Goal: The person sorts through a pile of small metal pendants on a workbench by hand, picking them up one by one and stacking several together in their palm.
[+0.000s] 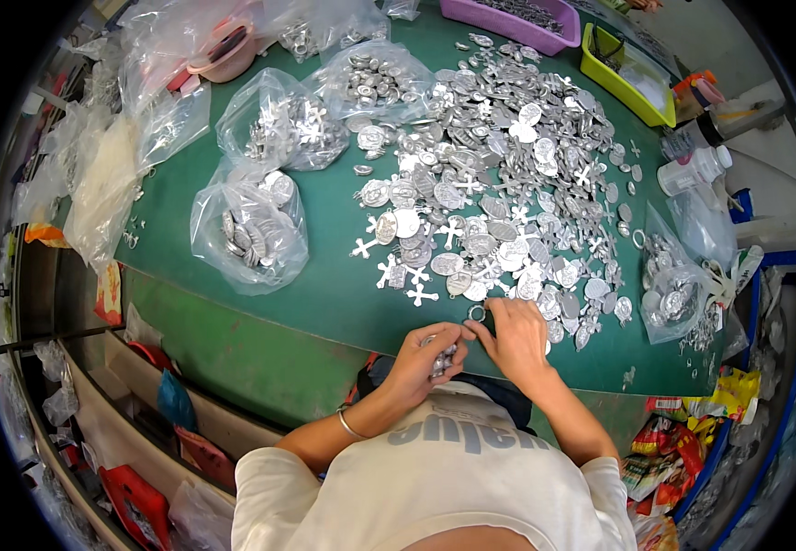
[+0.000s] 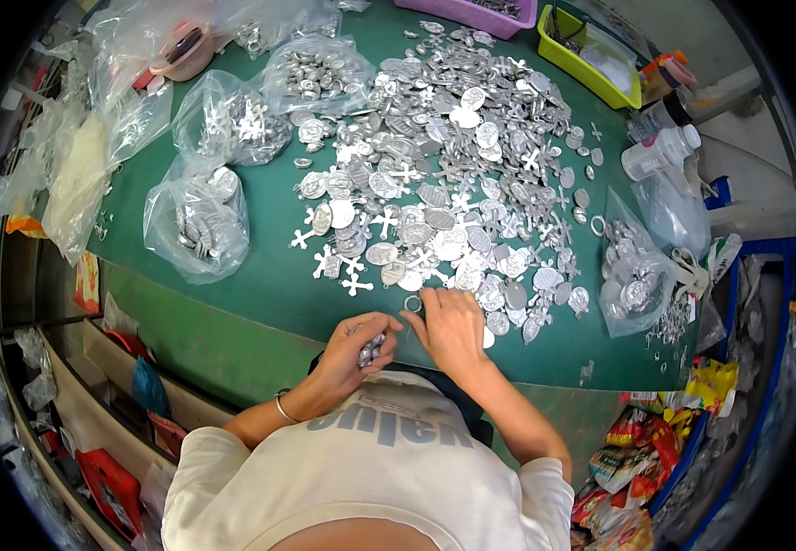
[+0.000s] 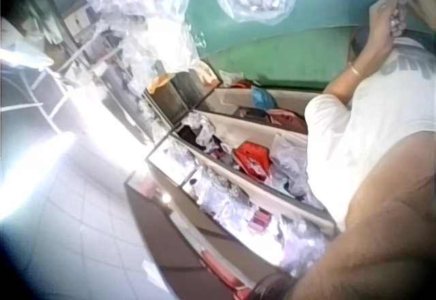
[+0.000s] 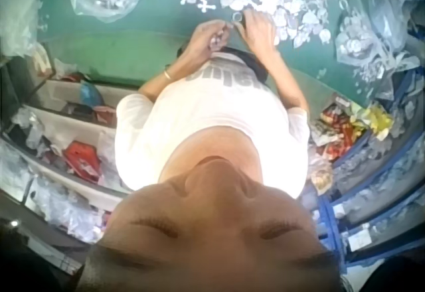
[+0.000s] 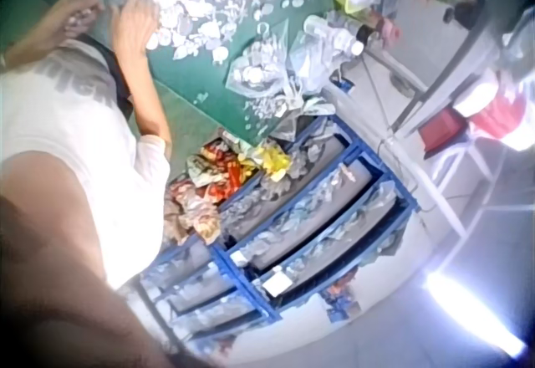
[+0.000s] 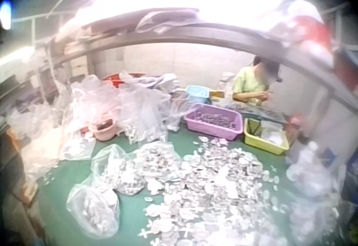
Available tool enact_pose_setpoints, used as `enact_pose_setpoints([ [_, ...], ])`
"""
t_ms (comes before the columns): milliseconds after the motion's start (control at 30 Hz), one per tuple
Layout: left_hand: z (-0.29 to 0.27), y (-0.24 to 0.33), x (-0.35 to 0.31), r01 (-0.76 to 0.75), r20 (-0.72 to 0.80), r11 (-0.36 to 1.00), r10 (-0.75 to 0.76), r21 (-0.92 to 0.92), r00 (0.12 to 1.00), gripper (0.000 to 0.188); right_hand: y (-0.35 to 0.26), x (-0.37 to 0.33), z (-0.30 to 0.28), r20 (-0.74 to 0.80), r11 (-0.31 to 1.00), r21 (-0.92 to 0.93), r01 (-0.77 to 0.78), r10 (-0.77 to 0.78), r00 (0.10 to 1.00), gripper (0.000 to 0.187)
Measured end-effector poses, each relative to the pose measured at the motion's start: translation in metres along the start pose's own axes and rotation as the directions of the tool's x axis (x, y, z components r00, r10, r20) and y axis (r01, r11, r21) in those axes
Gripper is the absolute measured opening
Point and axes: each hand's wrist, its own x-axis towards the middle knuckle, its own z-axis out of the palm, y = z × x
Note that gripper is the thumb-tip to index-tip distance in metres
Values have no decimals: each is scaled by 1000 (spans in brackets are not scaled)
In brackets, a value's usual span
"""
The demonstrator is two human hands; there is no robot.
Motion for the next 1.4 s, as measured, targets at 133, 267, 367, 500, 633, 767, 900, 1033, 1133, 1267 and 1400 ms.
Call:
enact_pose_setpoints([
  [133,1,0,-2,5,-19,1000,-5,1,1000,22,13,-7,-13,-78,969,228,-93,114,990,24],
  [267,-2,-1,-1,-16,-11,1000,15,-14,1000,22,47,-44,-28,-53,660,672,-337,497,866,23],
  [367,0,-3,1,-15,-31,1000,15,-4,999,22,80,-78,-42,-139,501,810,-305,669,730,21],
  [500,8,-7,4,6,-44,999,-5,35,999,21,124,-126,-59,-308,588,551,-592,803,511,23],
  [633,16,-13,9,3,-28,995,-1,95,1000,19,166,-159,-80,-466,518,329,-790,816,341,23],
  [767,16,-21,10,-8,4,995,8,97,1000,19,214,-194,-93,-570,363,258,-896,806,163,25],
  [900,16,-26,12,-3,8,994,2,109,1000,21,238,-197,-102,-586,363,187,-913,787,193,27],
  [1033,20,-31,13,-12,16,990,10,143,1000,21,262,-183,-108,-587,356,183,-916,787,189,28],
  [1133,22,-33,13,-22,20,987,19,162,1000,21,281,-170,-112,-571,362,159,-918,793,214,27],
  [1267,26,-34,14,-8,16,982,5,187,1000,21,302,-167,-107,-594,386,147,-911,770,231,28],
  [1400,25,-35,16,1,25,980,-6,199,1000,21,293,-178,-116,-643,308,282,-908,763,59,28],
])
